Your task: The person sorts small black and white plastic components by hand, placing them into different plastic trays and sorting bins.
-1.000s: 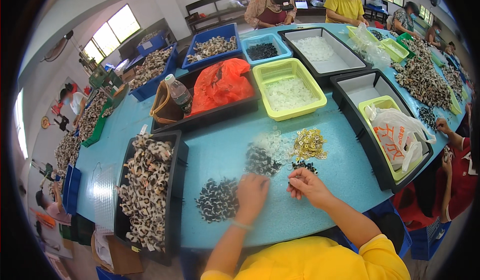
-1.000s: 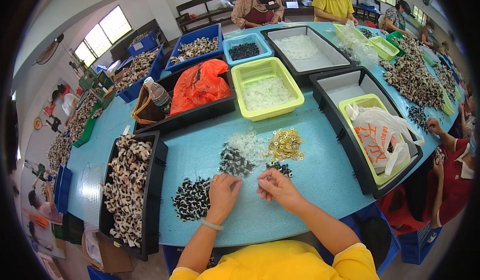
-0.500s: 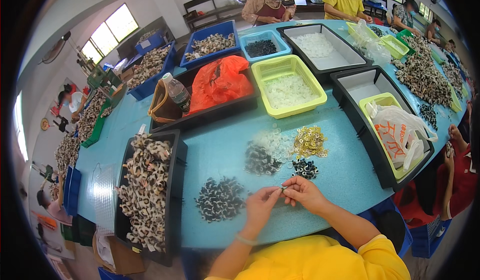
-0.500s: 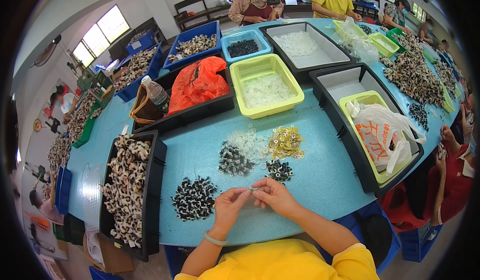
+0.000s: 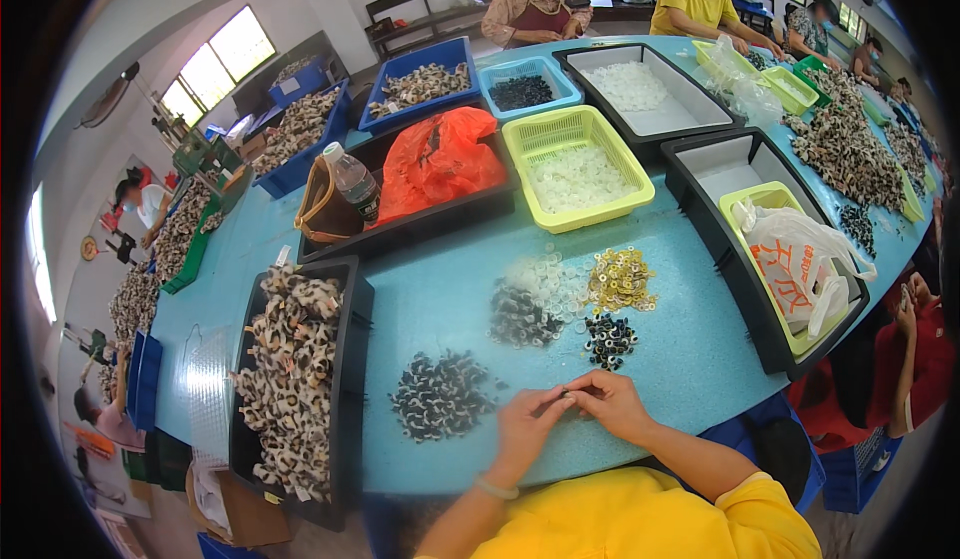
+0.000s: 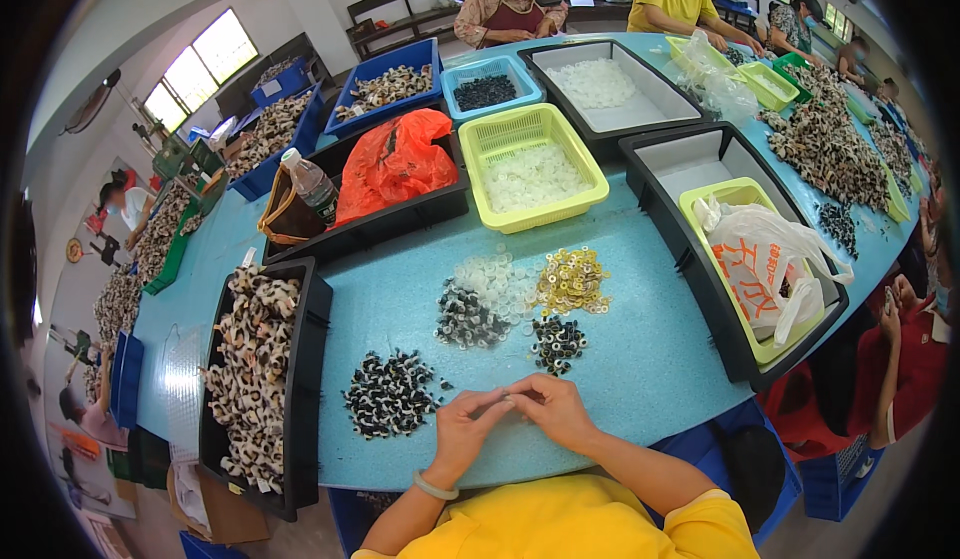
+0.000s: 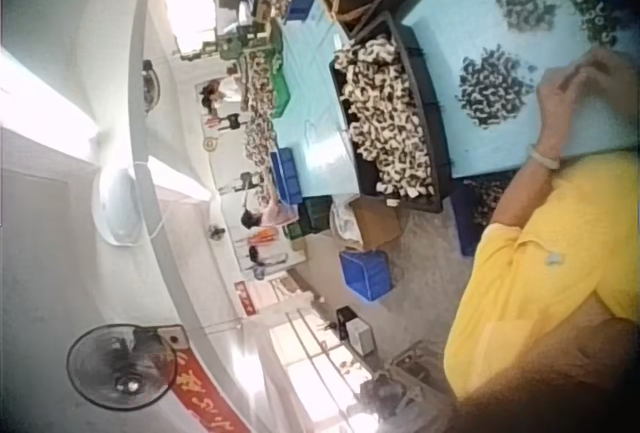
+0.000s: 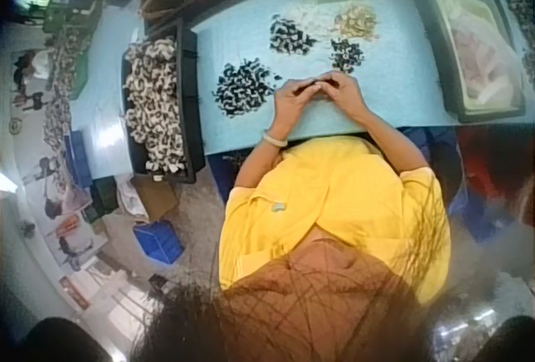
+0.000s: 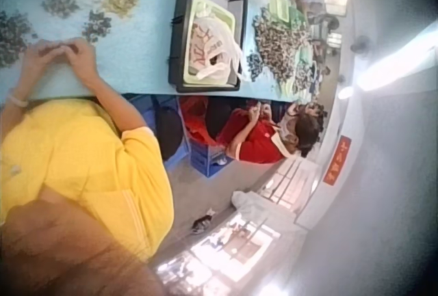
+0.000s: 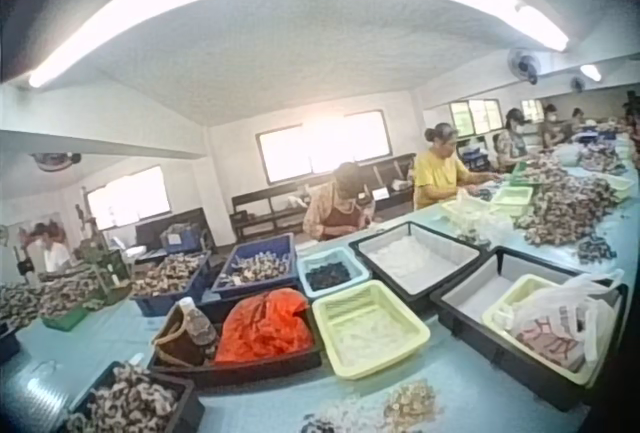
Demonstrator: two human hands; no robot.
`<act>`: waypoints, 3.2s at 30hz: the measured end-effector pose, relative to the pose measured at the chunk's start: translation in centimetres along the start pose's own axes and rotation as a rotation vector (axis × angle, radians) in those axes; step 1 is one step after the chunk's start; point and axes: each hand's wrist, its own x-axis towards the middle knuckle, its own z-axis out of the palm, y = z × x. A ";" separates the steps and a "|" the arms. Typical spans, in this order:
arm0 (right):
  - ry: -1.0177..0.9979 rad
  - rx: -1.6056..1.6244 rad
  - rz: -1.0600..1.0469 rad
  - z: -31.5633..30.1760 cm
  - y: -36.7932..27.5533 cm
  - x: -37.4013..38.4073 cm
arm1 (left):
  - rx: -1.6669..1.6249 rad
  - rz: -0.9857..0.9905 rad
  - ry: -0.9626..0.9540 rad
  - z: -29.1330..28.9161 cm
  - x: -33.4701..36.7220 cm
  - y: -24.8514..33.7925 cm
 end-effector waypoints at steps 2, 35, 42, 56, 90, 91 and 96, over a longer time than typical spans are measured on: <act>-0.025 0.079 0.100 0.3 -0.4 0.0 | 0.094 0.052 -0.014 -1.4 0.9 -0.9; -0.173 0.443 0.191 -3.3 -1.7 2.3 | 0.165 0.052 -0.076 -2.1 5.5 0.2; -0.217 0.320 0.099 -1.9 -1.5 2.8 | -0.150 -0.168 -0.208 -2.7 5.0 -0.5; -0.076 0.070 0.077 -0.7 -1.3 2.4 | -0.169 0.018 -0.178 -1.0 1.7 -0.7; -0.113 0.525 0.183 -4.4 -1.3 0.7 | 0.652 0.454 -0.110 -2.4 6.3 0.4; -0.143 0.597 0.207 -4.1 -1.2 0.7 | 0.654 0.454 -0.111 -2.3 6.0 0.9; -0.184 0.689 0.268 -2.6 -1.7 0.6 | 0.007 -0.113 -0.131 -1.5 4.2 -0.3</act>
